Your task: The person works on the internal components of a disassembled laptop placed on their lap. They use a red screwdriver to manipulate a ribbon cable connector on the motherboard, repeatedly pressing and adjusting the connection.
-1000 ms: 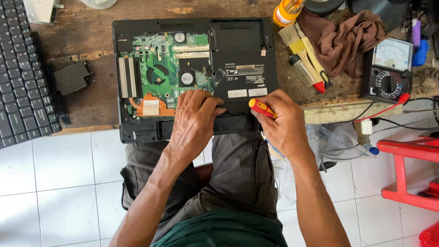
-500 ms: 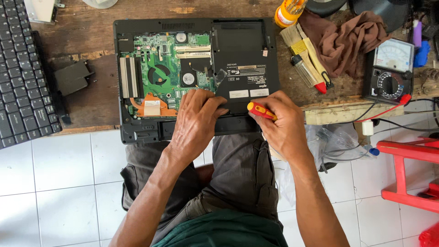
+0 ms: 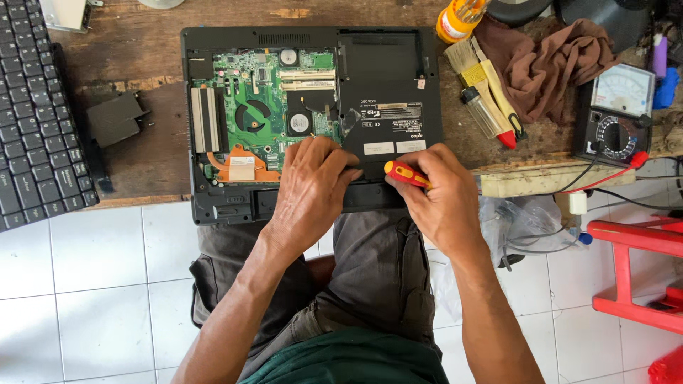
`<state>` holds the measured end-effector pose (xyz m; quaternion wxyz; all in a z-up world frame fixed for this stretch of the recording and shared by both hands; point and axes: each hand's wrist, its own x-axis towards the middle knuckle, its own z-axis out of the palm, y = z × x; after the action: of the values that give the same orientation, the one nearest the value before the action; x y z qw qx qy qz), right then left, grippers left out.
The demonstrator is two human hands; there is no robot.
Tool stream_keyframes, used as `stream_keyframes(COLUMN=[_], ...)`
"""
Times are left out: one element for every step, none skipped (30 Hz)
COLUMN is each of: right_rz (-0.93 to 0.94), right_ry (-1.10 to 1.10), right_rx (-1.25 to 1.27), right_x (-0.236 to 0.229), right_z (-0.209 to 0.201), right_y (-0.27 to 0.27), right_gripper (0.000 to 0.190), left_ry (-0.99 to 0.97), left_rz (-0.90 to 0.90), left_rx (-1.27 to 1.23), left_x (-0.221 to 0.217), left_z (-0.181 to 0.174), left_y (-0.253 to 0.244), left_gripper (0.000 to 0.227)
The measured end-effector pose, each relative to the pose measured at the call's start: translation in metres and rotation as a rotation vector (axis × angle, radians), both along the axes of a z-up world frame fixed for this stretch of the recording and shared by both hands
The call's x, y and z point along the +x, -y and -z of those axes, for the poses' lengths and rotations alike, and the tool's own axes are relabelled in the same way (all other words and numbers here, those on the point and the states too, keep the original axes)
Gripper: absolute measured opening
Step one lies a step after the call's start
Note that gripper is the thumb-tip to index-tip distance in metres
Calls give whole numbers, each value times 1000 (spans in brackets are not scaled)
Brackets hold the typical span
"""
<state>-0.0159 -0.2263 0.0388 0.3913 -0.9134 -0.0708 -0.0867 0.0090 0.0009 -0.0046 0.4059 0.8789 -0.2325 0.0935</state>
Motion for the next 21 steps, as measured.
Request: stream_keyframes(right_rz=[-1,-1,0,1,-11,-22,-19,-12,-9,-8,107,221,224,230,238,243,265,286,284,305,329], right_ry=[2,-3,-11,-12,-4,3,5,4,2,3,17,31,29,49,73,74,-40,-154,-158,-209,-256], right_rx=[0,-5,-10,-11,12,36,34,98,163,163,87,11,11,25,37,35,71,106,107,89,70], right_x=[2,3,3,3,4,5,5,5,5,5,4,3,4,5,7,5,3,2,3,3,5], right_z=[0,1,1,2,2,2,10,19,28,34,39,46,48,51,53,43,34,25,19,13,7], right_y=[0,1,2,2,4,6,14,23,32,41,51,60,59,59,59,50,40,29,25,21,18], right_gripper=[20,21,22,22,21,20,20,15,14,14,15,17,17,29,46,46,58,71,71,74,77], left_ry=[2,-27,-57,-58,-83,-109,-107,-99,-91,-90,-46,-2,-5,40,90,91,130,169,164,197,233], left_rz=[-1,-5,-7,-7,-2,2,6,-19,-48,-47,-36,-24,-21,-1,21,26,25,23,22,34,48], left_rx=[0,-20,-40,-42,-65,-89,-91,-37,17,17,30,44,44,80,113,111,170,229,232,244,254], left_x=[1,2,2,1,2,3,4,5,5,5,3,2,1,-1,0,0,1,1,-1,-4,-4], left_z=[-1,-2,-2,-8,-15,-22,-17,-11,-6,-11,-16,-21,-19,-17,-15,-12,-9,-6,-3,1,4], left_y=[0,1,2,2,2,3,6,8,11,12,13,15,13,12,12,15,15,15,14,13,13], left_gripper=[11,11,11,11,16,20,20,22,24,24,17,10,10,5,7,7,12,18,18,20,25])
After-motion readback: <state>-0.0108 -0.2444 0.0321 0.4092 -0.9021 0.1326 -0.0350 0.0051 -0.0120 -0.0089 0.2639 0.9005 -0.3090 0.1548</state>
